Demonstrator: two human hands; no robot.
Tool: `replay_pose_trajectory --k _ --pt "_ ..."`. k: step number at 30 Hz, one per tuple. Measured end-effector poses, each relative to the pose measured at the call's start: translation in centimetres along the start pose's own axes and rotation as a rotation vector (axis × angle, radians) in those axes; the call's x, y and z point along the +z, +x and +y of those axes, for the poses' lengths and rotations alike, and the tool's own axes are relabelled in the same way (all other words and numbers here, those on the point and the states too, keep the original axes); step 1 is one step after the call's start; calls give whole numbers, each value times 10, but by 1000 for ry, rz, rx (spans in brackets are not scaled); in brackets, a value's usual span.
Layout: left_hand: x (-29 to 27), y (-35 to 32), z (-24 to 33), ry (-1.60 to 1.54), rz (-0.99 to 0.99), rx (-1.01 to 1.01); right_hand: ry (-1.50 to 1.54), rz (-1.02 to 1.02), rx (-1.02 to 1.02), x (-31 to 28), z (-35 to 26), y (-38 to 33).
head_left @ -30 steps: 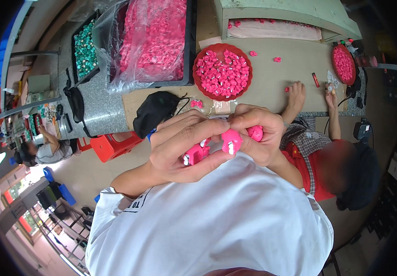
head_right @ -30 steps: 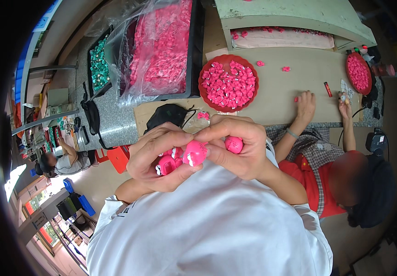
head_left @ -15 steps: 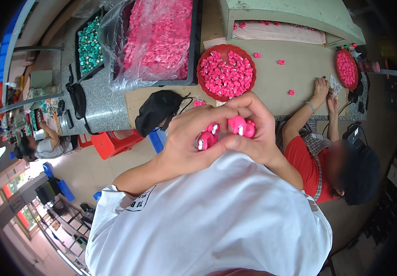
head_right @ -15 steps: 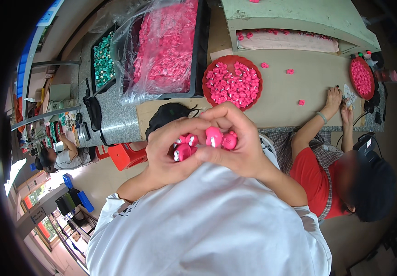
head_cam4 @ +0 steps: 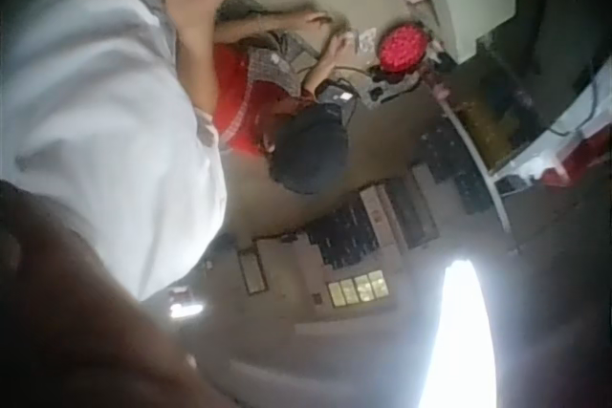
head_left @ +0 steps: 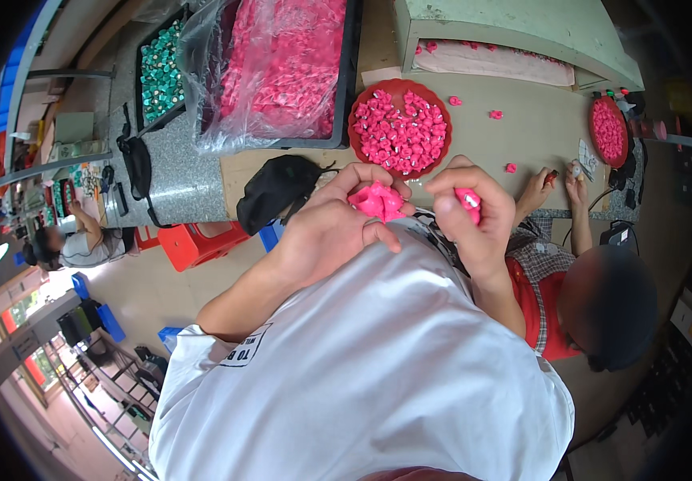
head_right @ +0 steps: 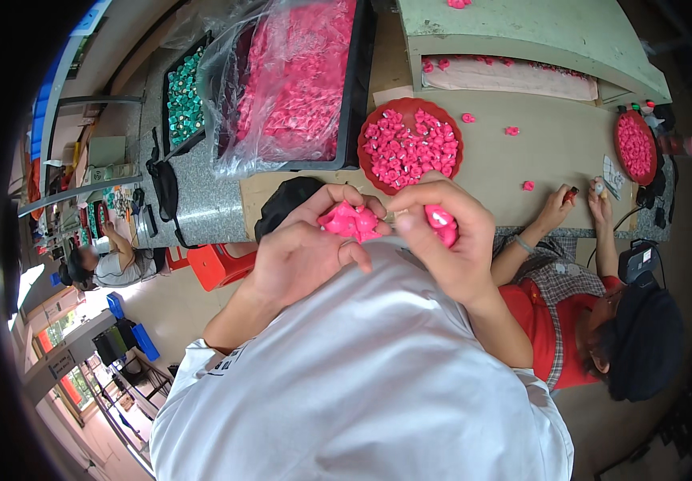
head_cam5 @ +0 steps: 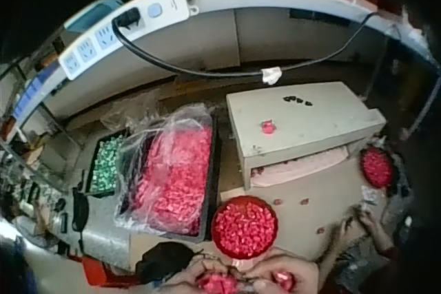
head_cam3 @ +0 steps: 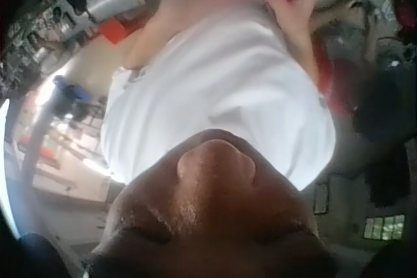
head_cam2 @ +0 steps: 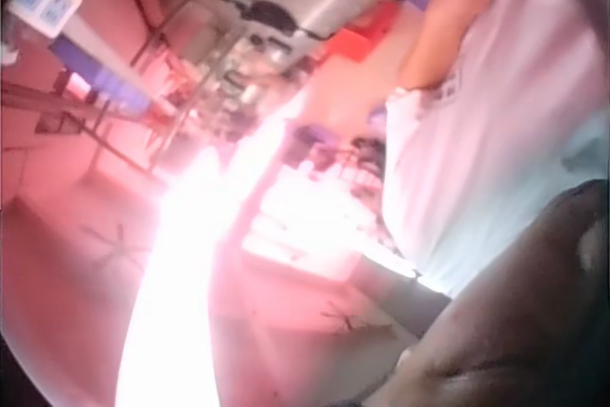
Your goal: The person assembles plastic toy figurines by applying glue from a bottle onto the parts and attaching them together by hand.
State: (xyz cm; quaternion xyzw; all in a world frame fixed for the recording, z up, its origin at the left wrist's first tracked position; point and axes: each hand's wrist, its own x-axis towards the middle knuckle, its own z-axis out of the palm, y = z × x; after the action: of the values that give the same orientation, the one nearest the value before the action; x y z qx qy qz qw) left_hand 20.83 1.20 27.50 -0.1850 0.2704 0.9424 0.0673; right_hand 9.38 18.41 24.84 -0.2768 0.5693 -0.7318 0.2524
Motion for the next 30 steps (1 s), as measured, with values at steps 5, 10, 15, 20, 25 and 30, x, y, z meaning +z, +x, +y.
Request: replay_pose_trajectory --k 5,10,15,20,25,30 --pt "0 -6 -3 488 10 36 -426 -246 -128 4 -21 18" --pt "13 -11 9 1202 79 428 -341 -222 -200 8 -11 10" --pt "26 -9 12 1314 5 784 -185 -155 -280 17 -7 4" --pt "30 -11 15 1332 -7 777 -125 -175 -261 17 -11 2" --pt "31 -12 13 1253 -12 742 -107 -169 -281 18 -14 1" --pt "33 -12 13 1291 -18 765 -87 -171 -279 17 -15 1"
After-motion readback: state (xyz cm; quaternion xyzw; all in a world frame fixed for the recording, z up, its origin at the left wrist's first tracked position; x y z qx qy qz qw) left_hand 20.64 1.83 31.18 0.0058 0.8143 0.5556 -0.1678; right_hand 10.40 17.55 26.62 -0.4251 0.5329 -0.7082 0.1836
